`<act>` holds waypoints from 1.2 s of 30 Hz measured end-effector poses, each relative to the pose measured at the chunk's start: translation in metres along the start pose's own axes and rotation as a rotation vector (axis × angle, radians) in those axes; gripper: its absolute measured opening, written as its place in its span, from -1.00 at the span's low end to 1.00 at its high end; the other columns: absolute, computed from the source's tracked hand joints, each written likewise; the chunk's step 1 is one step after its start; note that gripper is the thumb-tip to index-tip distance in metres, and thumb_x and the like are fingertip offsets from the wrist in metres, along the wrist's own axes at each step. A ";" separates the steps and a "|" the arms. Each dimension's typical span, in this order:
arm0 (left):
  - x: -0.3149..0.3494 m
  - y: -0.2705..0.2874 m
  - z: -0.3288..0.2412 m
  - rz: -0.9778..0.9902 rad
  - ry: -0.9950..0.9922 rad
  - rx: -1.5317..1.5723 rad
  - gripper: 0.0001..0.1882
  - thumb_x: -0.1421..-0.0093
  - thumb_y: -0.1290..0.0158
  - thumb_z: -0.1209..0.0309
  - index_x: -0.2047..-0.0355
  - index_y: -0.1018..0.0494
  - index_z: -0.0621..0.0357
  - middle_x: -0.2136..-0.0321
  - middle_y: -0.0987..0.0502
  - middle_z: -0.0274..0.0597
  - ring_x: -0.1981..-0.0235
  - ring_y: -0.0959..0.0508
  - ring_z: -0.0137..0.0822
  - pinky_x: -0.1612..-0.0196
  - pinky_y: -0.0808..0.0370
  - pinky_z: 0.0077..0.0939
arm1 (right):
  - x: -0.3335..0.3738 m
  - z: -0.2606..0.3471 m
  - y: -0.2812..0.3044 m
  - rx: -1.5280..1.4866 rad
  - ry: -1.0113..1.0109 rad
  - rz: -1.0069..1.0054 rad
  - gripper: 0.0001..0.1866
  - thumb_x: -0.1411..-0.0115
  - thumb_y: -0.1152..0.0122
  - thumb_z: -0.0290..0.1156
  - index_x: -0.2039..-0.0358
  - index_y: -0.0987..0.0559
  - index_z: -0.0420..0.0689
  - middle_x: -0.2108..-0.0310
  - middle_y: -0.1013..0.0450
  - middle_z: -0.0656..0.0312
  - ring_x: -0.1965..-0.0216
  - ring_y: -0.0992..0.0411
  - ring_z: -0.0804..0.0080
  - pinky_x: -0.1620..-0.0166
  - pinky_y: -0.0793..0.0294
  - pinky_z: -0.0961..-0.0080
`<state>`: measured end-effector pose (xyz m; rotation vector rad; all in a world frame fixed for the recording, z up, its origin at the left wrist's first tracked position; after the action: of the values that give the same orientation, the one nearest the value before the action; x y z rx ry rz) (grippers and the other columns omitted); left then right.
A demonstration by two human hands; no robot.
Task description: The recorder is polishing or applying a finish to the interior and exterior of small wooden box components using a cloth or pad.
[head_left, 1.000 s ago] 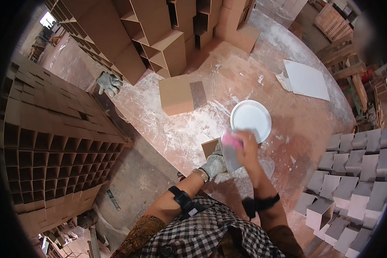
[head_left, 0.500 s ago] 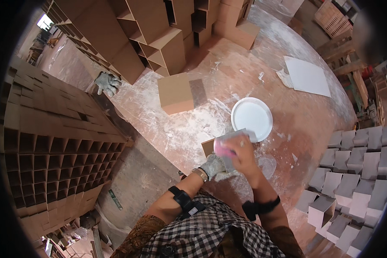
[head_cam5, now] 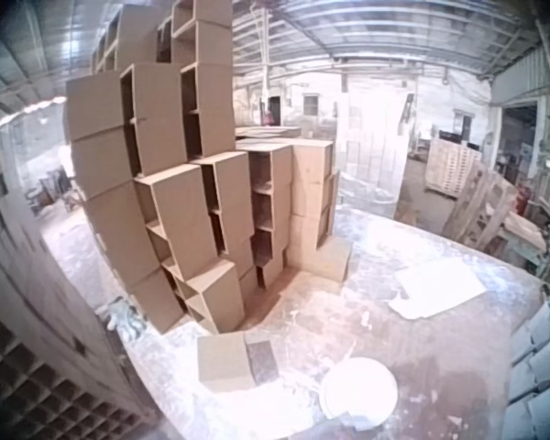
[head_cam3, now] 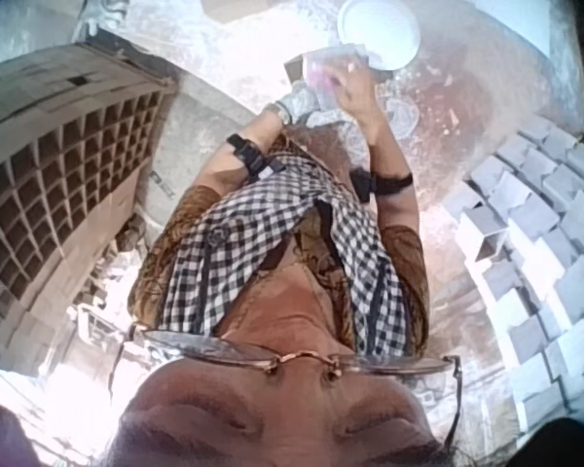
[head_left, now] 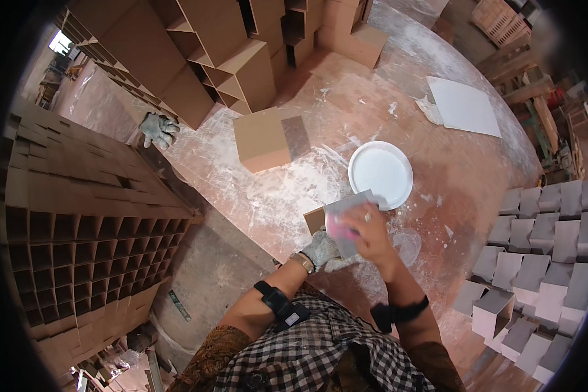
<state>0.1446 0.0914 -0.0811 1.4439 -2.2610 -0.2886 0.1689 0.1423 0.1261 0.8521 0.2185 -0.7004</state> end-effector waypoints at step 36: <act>-0.003 0.018 -0.023 -0.136 -0.072 -0.720 -0.49 -0.15 -0.03 0.16 -0.10 -0.36 0.02 -0.09 -0.40 -0.12 -0.12 -0.36 -0.15 -0.15 -0.31 -0.39 | 0.120 -0.038 0.055 -0.081 -0.383 -0.155 -0.71 -0.04 0.00 -0.62 0.19 -0.52 -0.23 0.21 -0.47 0.07 0.21 -0.45 0.19 0.07 -0.41 0.37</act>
<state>0.1418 0.1031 -0.0540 1.1901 -1.8075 -1.0811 0.2988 0.1388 0.0822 0.6137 -0.0317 -0.9781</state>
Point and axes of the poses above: each hand's wrist, its own x-axis away from the middle knuckle, its own y-axis out of the back of the hand, z = x × y, the point moved 9 cm from there along -x, towards the middle knuckle
